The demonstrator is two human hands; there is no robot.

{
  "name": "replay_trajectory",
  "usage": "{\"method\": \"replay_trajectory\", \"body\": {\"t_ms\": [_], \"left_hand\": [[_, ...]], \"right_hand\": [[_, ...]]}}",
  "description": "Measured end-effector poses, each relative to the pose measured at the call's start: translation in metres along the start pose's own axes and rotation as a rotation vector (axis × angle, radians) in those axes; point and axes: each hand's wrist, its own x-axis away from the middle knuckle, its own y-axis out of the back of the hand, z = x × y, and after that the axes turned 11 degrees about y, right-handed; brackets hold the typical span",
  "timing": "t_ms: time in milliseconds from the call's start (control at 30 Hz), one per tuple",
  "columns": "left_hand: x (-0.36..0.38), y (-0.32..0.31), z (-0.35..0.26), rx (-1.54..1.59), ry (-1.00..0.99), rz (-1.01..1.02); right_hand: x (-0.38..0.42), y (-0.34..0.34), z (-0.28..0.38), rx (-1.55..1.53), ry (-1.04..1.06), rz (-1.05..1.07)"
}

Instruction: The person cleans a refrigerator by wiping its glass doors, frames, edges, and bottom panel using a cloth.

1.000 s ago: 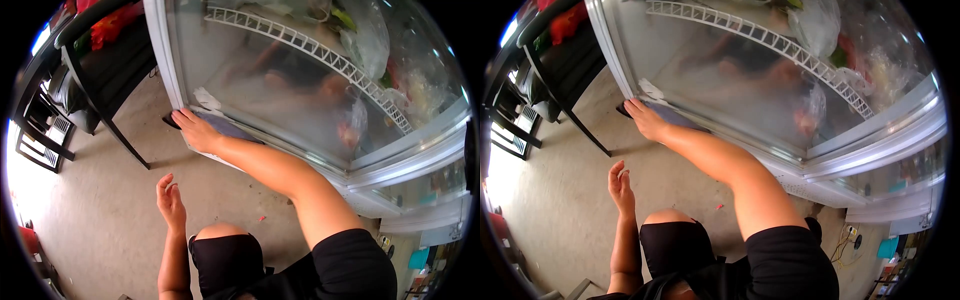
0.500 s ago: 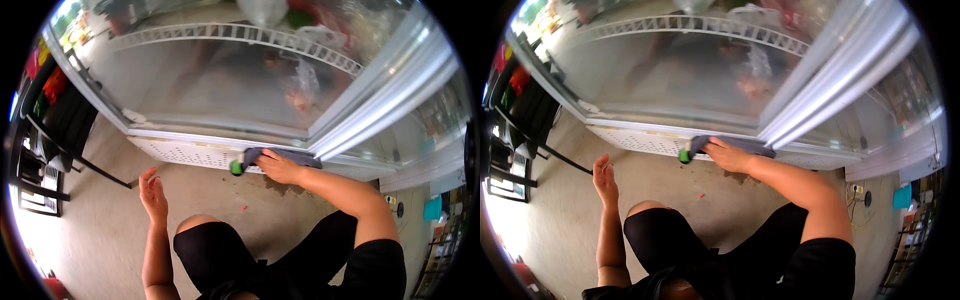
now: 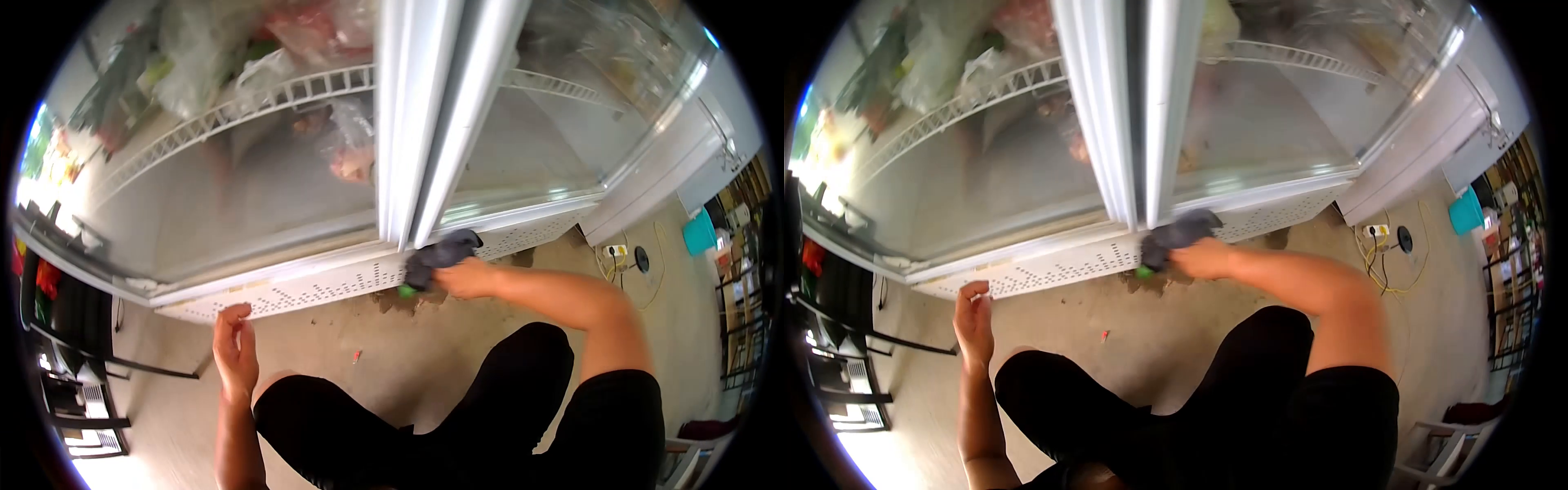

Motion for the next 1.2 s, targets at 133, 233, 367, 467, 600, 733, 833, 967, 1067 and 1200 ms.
{"method": "replay_trajectory", "body": {"t_ms": [133, 233, 367, 467, 600, 733, 833, 967, 1067, 1200], "left_hand": [[-0.001, -0.024, -0.016, -0.078, 0.018, 0.149], [-0.001, -0.065, -0.035, -0.078, -0.05, 0.438], [0.003, -0.151, -0.062, -0.054, -0.118, 0.867], [0.019, -0.227, -0.068, -0.078, -0.084, 0.96], [0.063, -0.329, -0.072, -0.15, -0.084, 0.854], [0.077, -0.377, -0.114, 0.177, 0.246, 1.094], [0.086, -0.402, -0.105, 0.61, 0.514, 0.934], [0.093, -0.41, -0.114, 0.469, 0.45, 0.934], [0.084, -0.398, -0.101, 0.559, 0.444, 1.083], [0.066, -0.359, -0.086, 0.415, 0.433, 1.189]], "right_hand": [[0.146, 0.0, -0.009, 0.134, -0.381, 0.236], [0.2, 0.023, 0.009, 0.126, -0.789, -0.136], [0.247, 0.043, 0.015, -0.154, -1.204, -0.637], [0.218, 0.072, 0.032, -1.081, -1.503, -1.081], [0.195, 0.068, 0.04, -1.674, -1.103, -1.275], [0.179, 0.048, 0.043, -1.882, -0.859, -1.395], [0.186, 0.037, 0.04, -1.606, -0.821, -1.764], [0.172, -0.011, 0.053, -2.07, -0.58, -1.742], [0.169, -0.018, 0.057, -2.128, -0.566, -1.582], [0.155, 0.001, 0.053, -1.889, -0.93, -1.279]]}}
